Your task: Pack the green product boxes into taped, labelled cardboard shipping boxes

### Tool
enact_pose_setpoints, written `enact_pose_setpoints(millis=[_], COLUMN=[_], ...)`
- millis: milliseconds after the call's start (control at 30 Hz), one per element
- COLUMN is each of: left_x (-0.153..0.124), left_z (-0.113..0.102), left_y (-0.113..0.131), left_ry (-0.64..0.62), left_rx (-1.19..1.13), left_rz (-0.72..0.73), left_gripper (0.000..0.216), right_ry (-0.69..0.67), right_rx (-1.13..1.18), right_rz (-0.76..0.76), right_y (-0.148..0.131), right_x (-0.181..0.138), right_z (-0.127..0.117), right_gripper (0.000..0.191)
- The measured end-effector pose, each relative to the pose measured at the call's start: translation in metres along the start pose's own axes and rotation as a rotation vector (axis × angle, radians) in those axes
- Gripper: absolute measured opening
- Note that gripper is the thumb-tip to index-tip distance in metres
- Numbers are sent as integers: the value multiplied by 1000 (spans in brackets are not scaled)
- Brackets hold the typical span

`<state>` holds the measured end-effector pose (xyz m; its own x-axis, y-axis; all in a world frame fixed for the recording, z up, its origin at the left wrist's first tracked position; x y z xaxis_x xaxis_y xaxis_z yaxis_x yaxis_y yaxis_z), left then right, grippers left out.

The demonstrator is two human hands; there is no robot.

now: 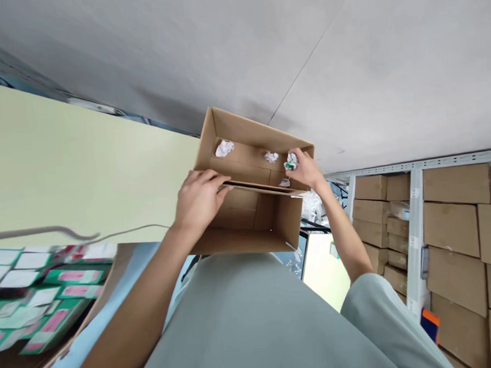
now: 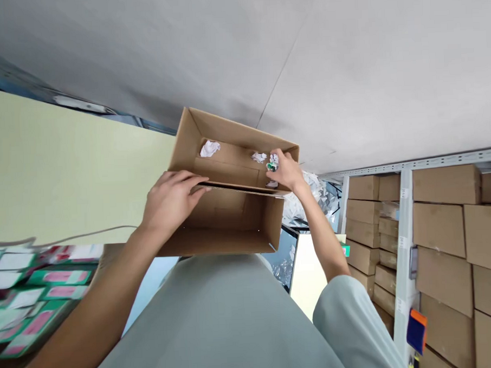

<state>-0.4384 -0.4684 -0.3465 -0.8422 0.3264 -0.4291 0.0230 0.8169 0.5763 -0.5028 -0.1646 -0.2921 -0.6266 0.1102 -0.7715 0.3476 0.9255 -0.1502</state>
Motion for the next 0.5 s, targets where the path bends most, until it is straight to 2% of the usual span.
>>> enact_pose_setpoints(millis=[100,167,233,300,367,500], left_x=[-1,-1,-1,-1,-1,-2], left_z=[0,1,3,5,7,7], left_y=[2,3,3,3,3,3], left_ry=[-20,-30,-42,-52,-57,-44], left_rx=[-19,-18,-3,10,16,38], left_rz=[-18,-22,-25,-33,-34,-23], left_gripper=[31,32,34,35,35,35], right_ry=[99,50,-8,-39,-36,8], right_rx=[325,508,609,620,572,449], right_rz=[-124,-144,-128,-84,-24,53], right_y=[-6,-7,-7,-4,0,6], right_x=[-84,-131,-162,-177,-179,-169], right_z=[-13,0,23,49,70,85], right_gripper=[67,68,68,67,63,45])
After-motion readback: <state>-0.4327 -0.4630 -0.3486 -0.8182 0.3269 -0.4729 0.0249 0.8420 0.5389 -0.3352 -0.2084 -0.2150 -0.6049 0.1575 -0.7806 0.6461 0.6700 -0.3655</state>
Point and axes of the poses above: each hand's wrist, its own x-axis towards the middle knuckle, its own z-axis out of the palm, y = z × x, the point moved 4 cm from there along x, towards the middle knuckle, and after that the axes turned 12 degrees about x, right-handed, at the moved point
